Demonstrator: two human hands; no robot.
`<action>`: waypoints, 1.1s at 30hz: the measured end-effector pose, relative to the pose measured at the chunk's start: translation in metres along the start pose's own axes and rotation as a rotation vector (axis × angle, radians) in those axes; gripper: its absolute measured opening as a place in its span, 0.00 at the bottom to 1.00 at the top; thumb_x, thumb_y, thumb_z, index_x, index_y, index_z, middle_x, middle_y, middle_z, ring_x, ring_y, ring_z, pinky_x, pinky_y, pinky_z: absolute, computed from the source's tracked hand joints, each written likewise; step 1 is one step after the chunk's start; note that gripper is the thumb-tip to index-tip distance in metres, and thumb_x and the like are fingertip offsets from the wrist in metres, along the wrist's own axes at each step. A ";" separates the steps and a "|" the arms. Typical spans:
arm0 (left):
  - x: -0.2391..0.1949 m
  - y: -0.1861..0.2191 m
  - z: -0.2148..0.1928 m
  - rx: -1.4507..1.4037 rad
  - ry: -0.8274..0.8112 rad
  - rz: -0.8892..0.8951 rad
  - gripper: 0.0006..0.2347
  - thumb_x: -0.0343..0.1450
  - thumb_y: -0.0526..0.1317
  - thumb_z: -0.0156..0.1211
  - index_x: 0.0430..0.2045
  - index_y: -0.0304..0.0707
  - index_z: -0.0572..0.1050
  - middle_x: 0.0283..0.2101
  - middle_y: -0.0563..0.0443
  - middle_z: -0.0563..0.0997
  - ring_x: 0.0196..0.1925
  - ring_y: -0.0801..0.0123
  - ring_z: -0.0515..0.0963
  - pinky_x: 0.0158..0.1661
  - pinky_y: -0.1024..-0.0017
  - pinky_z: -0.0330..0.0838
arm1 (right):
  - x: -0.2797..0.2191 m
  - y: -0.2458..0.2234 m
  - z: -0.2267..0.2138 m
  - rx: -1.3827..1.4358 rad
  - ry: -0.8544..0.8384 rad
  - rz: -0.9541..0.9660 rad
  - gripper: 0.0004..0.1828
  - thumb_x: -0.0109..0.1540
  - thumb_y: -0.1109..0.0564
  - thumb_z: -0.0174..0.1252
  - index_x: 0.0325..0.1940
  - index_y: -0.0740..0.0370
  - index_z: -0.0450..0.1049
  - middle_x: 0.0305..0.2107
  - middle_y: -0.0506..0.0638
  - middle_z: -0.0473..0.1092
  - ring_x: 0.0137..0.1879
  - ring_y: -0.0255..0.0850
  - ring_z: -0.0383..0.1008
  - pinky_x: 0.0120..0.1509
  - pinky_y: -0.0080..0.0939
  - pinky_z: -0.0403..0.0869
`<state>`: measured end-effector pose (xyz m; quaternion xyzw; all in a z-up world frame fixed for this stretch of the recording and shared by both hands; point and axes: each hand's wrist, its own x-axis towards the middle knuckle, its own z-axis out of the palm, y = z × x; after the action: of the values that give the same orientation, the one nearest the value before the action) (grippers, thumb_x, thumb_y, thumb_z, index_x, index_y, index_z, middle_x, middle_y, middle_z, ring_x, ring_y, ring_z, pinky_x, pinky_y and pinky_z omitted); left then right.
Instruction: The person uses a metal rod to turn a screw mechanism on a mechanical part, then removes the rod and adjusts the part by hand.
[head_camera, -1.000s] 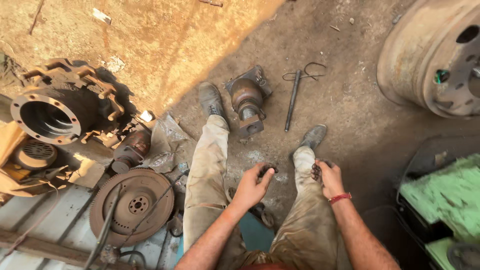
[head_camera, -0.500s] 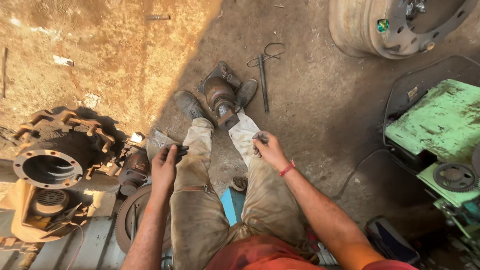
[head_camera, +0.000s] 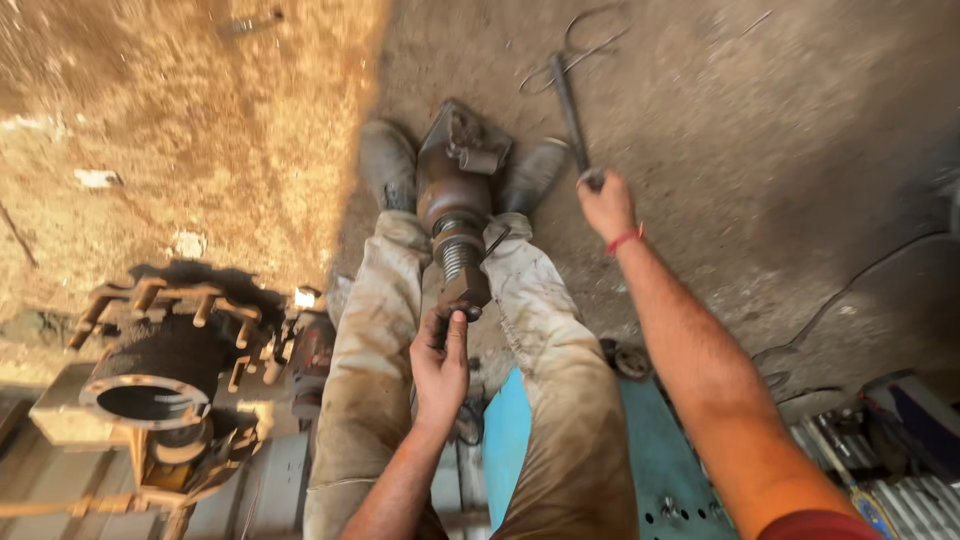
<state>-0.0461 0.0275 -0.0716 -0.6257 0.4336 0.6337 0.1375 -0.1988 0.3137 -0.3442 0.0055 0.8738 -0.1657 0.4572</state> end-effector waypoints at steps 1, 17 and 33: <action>-0.001 0.001 -0.006 0.020 0.018 -0.053 0.09 0.78 0.38 0.55 0.43 0.28 0.77 0.38 0.51 0.82 0.42 0.76 0.77 0.46 0.77 0.72 | 0.010 0.009 0.015 -0.082 -0.003 -0.037 0.12 0.62 0.52 0.67 0.41 0.64 0.78 0.34 0.56 0.76 0.42 0.50 0.79 0.48 0.50 0.76; 0.030 -0.065 -0.016 -0.287 0.158 -0.403 0.09 0.76 0.35 0.52 0.43 0.25 0.77 0.38 0.39 0.83 0.40 0.61 0.83 0.42 0.68 0.76 | 0.128 0.114 0.110 -0.567 -0.036 -0.121 0.27 0.54 0.53 0.73 0.49 0.66 0.68 0.42 0.62 0.71 0.46 0.59 0.77 0.48 0.54 0.77; 0.034 -0.062 -0.031 0.015 0.149 -0.150 0.08 0.78 0.36 0.55 0.43 0.27 0.76 0.39 0.50 0.80 0.39 0.72 0.77 0.43 0.74 0.73 | -0.014 0.086 0.138 -0.456 -0.117 -0.190 0.14 0.64 0.55 0.58 0.50 0.62 0.69 0.47 0.59 0.70 0.45 0.55 0.78 0.44 0.55 0.78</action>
<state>0.0131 0.0286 -0.1212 -0.7007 0.3994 0.5701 0.1565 -0.0674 0.3562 -0.4302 -0.1897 0.8573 -0.0068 0.4786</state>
